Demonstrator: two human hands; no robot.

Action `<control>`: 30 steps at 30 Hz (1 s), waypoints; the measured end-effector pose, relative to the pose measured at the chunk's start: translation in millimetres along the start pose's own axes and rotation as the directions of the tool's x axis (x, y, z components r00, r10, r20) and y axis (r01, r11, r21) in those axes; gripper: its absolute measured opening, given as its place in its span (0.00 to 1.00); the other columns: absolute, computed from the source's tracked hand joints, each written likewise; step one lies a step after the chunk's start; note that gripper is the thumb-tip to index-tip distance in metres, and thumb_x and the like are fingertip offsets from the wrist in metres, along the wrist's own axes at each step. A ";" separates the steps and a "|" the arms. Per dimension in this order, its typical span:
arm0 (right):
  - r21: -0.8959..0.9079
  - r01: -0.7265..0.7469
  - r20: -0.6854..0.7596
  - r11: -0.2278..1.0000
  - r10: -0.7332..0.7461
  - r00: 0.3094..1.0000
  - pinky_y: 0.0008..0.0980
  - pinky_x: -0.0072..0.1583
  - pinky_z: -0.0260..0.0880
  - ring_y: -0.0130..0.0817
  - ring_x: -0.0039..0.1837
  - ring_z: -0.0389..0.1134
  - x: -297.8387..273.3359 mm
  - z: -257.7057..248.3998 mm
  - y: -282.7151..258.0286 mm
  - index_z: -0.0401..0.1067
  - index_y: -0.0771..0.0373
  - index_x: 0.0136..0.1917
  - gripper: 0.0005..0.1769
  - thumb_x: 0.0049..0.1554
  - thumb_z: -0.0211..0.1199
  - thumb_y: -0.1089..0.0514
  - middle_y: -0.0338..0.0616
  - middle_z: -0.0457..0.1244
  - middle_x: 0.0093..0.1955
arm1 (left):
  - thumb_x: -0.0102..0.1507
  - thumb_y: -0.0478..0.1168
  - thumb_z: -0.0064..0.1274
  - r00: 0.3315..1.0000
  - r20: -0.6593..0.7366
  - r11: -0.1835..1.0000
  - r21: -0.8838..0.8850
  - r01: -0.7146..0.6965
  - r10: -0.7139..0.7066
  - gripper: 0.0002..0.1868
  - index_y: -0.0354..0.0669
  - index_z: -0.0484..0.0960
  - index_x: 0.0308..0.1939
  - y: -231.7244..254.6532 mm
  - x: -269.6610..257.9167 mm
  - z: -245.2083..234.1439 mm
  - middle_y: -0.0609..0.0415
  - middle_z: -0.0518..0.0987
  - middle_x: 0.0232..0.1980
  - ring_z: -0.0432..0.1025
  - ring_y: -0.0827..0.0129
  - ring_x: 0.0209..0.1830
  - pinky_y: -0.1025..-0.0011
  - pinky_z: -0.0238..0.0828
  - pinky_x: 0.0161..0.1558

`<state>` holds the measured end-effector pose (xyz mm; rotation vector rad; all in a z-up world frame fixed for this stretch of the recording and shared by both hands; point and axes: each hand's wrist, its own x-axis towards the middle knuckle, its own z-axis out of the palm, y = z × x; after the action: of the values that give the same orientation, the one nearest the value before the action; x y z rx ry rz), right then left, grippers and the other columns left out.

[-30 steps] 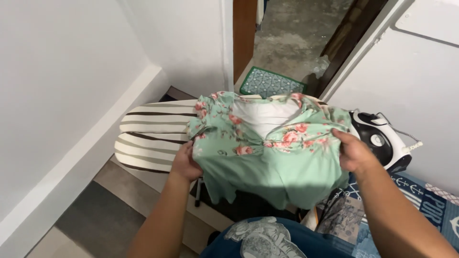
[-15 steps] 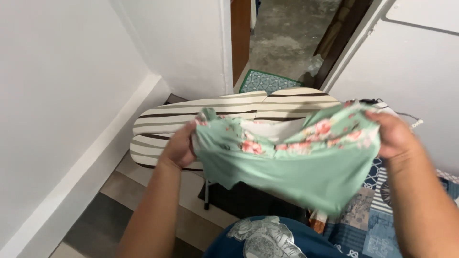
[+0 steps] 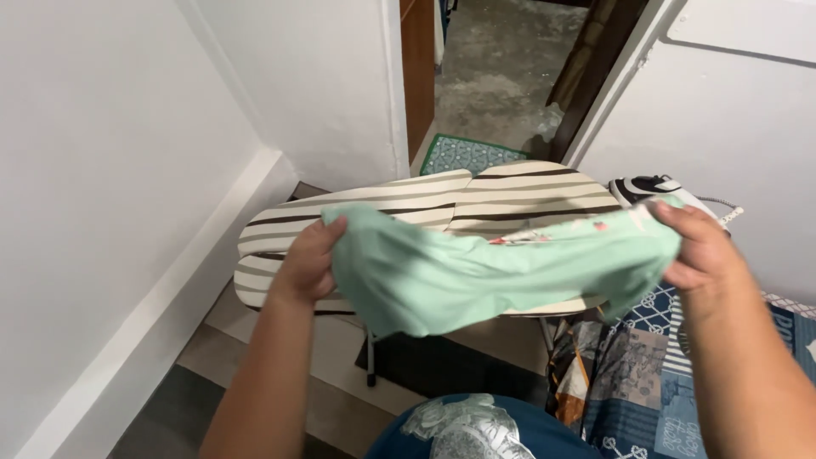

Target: The person takes a floral print top from a laundry basket and irons it on an ironing board.

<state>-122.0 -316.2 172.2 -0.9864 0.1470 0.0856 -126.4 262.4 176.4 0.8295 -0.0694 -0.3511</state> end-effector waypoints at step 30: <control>0.077 -0.069 0.533 0.995 0.018 0.846 0.53 0.62 0.78 0.59 0.59 0.73 118.6 134.3 -113.3 0.63 0.80 0.71 0.35 0.53 0.61 0.64 0.67 0.67 0.61 | 0.66 0.36 0.44 0.972 0.211 0.987 -0.143 -0.078 0.108 0.27 0.23 0.67 0.68 85.8 134.0 48.4 0.34 0.77 0.62 0.78 0.49 0.57 0.54 0.77 0.61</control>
<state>22.2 -265.6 319.2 -0.8327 -0.3386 0.3891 14.0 236.8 261.9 0.6497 -0.2861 -0.3531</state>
